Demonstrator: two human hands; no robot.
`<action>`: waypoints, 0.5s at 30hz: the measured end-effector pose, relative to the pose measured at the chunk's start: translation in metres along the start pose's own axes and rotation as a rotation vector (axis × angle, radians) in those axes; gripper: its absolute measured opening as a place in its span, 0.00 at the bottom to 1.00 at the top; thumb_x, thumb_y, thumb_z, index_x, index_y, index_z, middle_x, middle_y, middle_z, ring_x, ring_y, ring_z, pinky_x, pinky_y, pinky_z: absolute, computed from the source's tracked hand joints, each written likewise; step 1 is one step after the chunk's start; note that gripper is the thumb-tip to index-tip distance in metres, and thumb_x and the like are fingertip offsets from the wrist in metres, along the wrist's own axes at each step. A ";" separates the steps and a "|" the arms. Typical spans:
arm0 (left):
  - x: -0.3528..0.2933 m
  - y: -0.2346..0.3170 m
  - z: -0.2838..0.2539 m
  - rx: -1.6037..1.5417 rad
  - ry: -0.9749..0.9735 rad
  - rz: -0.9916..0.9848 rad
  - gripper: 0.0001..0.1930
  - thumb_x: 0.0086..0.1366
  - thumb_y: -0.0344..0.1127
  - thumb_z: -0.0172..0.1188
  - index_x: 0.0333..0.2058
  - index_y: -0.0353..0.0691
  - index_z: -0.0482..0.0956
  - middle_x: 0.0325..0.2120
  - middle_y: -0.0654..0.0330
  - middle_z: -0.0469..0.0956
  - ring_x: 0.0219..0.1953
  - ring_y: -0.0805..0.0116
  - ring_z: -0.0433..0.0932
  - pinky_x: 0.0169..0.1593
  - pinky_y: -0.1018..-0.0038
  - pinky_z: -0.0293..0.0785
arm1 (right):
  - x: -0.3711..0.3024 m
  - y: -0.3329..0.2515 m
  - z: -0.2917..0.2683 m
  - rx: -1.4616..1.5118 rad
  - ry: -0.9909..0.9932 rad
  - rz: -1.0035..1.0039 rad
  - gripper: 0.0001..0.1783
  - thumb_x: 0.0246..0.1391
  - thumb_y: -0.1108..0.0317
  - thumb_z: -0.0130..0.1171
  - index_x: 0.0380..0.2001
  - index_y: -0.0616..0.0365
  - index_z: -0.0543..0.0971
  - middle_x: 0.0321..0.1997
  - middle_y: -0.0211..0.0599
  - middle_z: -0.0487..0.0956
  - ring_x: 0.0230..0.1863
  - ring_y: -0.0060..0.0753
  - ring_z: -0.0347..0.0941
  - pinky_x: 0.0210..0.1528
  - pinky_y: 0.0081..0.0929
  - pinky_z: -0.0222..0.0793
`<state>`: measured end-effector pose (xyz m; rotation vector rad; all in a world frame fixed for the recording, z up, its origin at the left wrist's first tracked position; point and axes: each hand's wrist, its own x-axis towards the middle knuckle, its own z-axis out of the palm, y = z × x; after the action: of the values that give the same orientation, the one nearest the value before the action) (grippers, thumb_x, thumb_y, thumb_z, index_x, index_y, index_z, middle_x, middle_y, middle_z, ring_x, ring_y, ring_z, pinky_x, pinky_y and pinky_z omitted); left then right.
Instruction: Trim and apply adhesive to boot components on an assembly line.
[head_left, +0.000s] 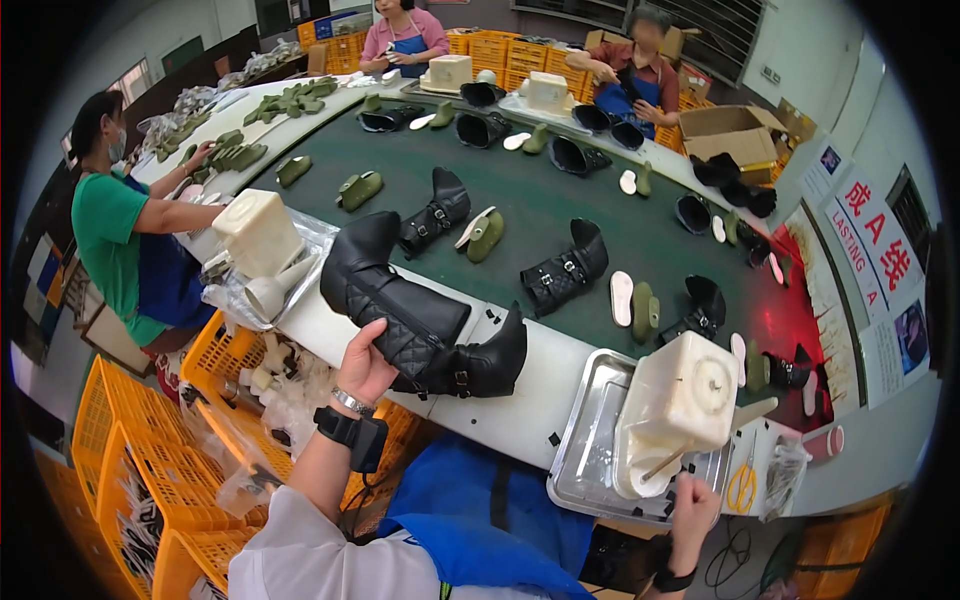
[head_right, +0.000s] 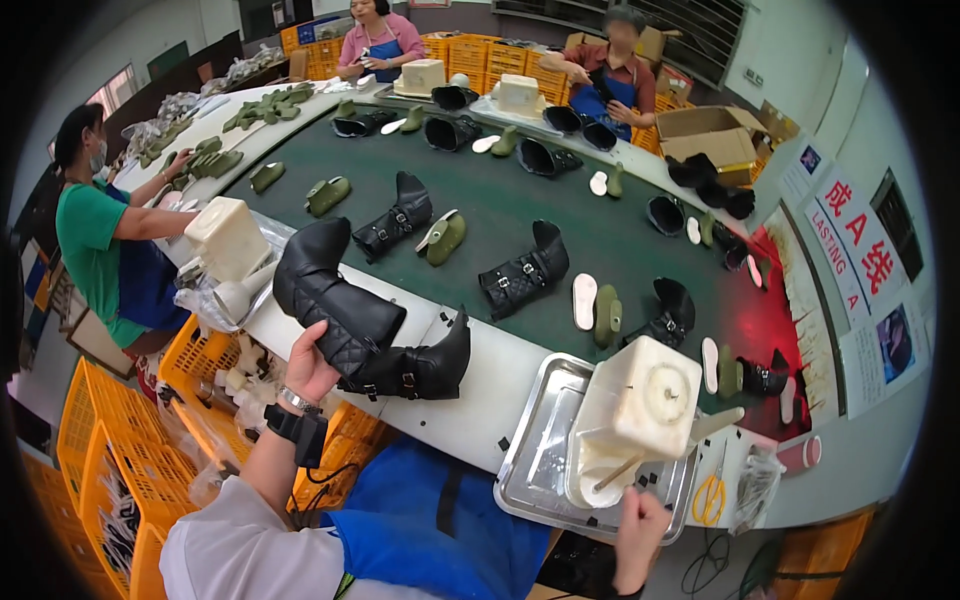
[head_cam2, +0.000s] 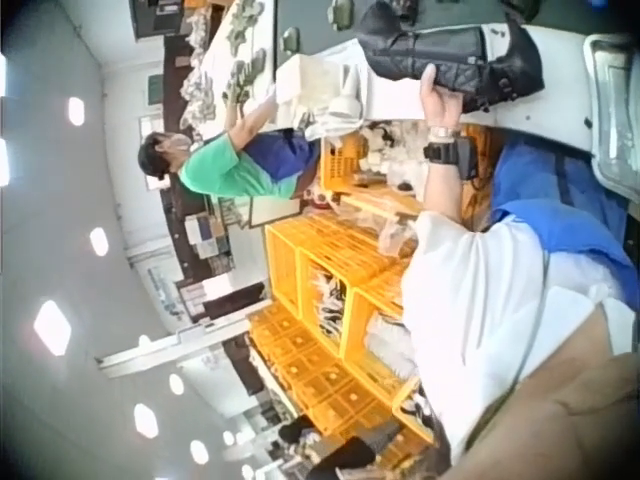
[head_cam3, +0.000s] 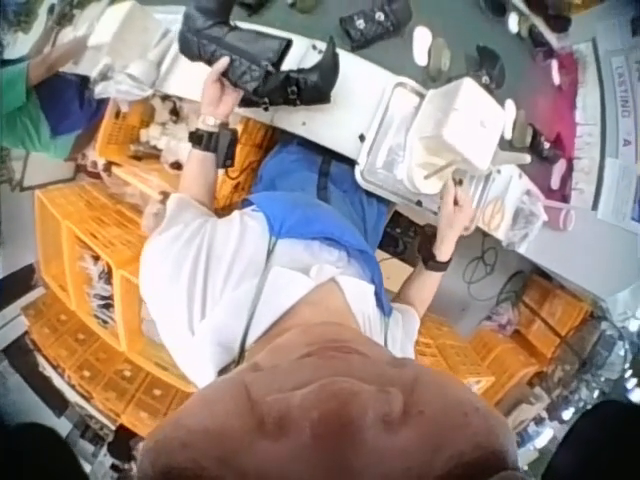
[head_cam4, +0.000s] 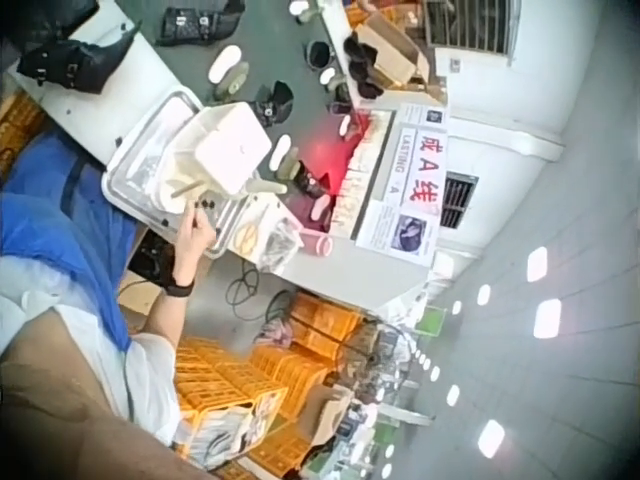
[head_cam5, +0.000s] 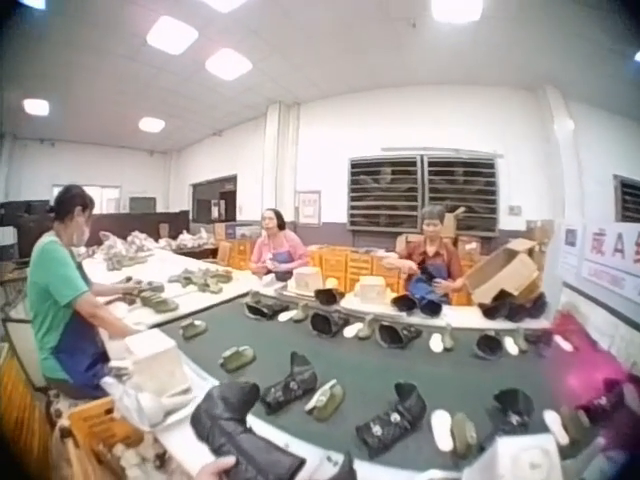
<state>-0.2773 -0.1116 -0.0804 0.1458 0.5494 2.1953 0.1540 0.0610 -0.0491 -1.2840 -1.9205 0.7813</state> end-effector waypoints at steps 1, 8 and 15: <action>0.002 0.003 -0.003 0.115 0.040 0.010 0.19 0.56 0.32 0.53 0.47 0.34 0.68 0.43 0.54 0.74 0.45 0.59 0.73 0.52 0.64 0.67 | -0.008 -0.001 0.005 0.030 -0.040 -0.001 0.18 0.48 0.74 0.55 0.10 0.62 0.61 0.11 0.23 0.57 0.18 0.13 0.49 0.17 0.22 0.43; 0.045 0.061 -0.020 1.616 0.167 0.811 0.29 0.46 0.24 0.54 0.50 0.33 0.63 0.39 0.49 0.73 0.41 0.58 0.73 0.45 0.71 0.68 | -0.037 -0.015 0.063 0.242 -0.253 0.079 0.06 0.43 0.75 0.60 0.20 0.66 0.74 0.15 0.27 0.72 0.19 0.12 0.64 0.22 0.13 0.61; 0.065 0.076 -0.065 2.473 0.283 1.119 0.35 0.41 0.23 0.57 0.53 0.42 0.63 0.30 0.56 0.68 0.34 0.57 0.70 0.36 0.66 0.69 | -0.046 -0.038 0.113 0.172 -0.489 -0.160 0.11 0.42 0.69 0.64 0.17 0.63 0.74 0.12 0.38 0.72 0.12 0.24 0.66 0.17 0.18 0.61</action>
<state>-0.3919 -0.1255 -0.1110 1.5753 3.4336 0.6554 0.0554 -0.0067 -0.0953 -0.8746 -2.2384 1.2314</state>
